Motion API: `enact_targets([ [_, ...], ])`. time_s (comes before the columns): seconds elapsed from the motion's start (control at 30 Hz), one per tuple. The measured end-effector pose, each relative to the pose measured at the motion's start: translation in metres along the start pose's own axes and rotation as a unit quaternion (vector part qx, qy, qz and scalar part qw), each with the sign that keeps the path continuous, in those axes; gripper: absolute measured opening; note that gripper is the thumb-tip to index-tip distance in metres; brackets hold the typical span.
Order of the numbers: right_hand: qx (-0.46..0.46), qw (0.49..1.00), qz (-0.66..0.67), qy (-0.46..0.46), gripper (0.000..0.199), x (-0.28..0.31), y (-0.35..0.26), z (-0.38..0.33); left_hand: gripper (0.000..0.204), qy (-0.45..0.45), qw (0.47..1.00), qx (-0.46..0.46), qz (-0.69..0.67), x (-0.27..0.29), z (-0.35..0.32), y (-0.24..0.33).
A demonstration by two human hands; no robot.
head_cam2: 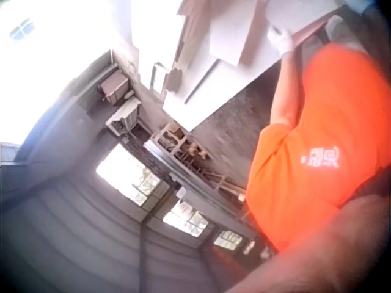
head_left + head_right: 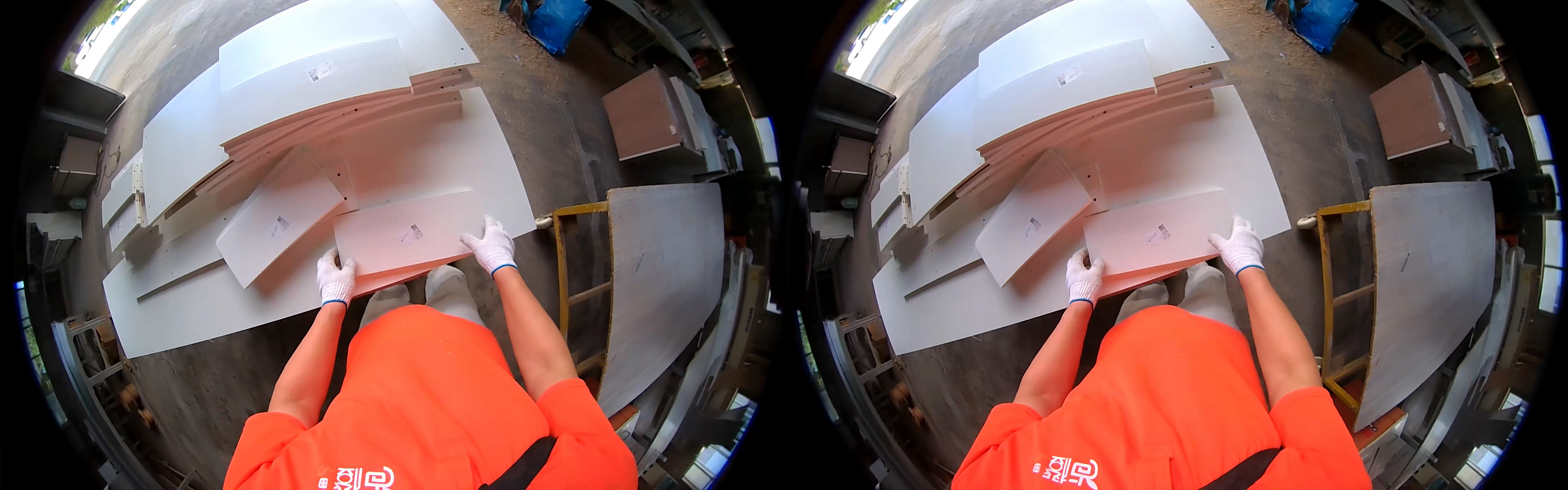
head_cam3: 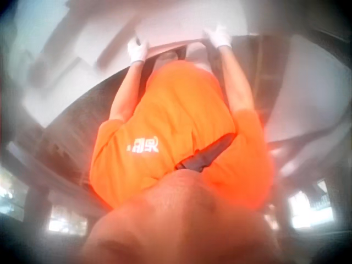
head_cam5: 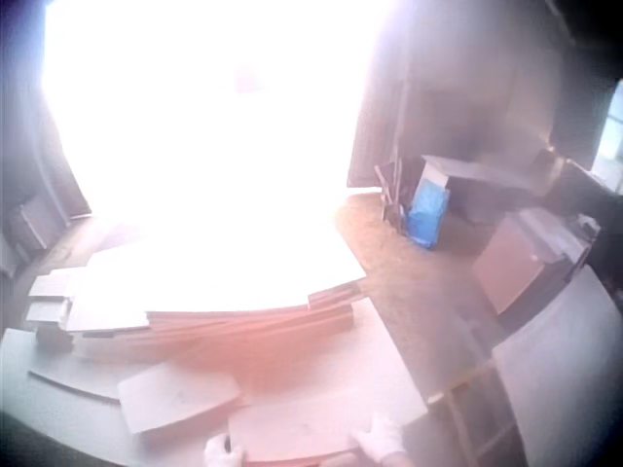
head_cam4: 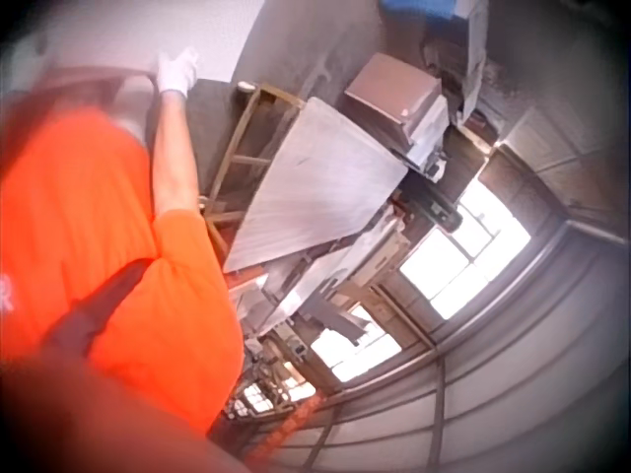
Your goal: The person organizes white furniture panels on a table, then moves to a separate workbench to pick up and inspect small fasteners by hand.
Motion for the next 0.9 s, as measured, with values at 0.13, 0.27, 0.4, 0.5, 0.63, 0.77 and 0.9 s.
enact_targets([
  [0.13,0.003,0.999,-0.031,0.012,0.081,-0.005,-0.014,0.016,0.042,0.012,1.0,0.016,0.02,-0.002,-0.011,0.007],
  [0.27,0.006,1.0,0.015,-0.021,0.073,0.0,0.004,0.037,0.041,0.016,0.998,0.064,0.018,-0.011,-0.036,0.004],
  [0.4,0.025,0.999,0.022,-0.036,0.065,0.006,0.007,0.045,0.041,0.044,0.991,0.127,0.001,-0.023,-0.065,-0.008],
  [0.5,0.047,0.996,0.014,-0.077,0.065,0.001,0.008,0.038,0.046,0.056,0.98,0.191,-0.031,-0.022,-0.09,-0.023],
  [0.63,0.05,0.987,-0.008,-0.151,0.07,-0.003,-0.012,0.016,0.056,0.081,0.936,0.317,-0.126,-0.023,-0.116,-0.043],
  [0.77,0.021,0.98,0.105,-0.166,0.078,-0.004,-0.047,0.006,0.045,0.114,0.922,0.298,-0.221,0.002,-0.125,-0.047],
  [0.9,0.108,0.956,0.202,-0.184,0.087,-0.015,-0.123,0.008,0.039,0.207,0.913,0.229,-0.268,0.062,-0.102,-0.05],
])
Point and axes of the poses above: each hand's wrist, its own z-axis towards the middle knuckle, its own x-axis out of the back of the hand, y = z × x, the point moved 7 cm from there along z, towards the middle knuckle, and after that the axes turned 1 degree about x, right-handed, at the moved point
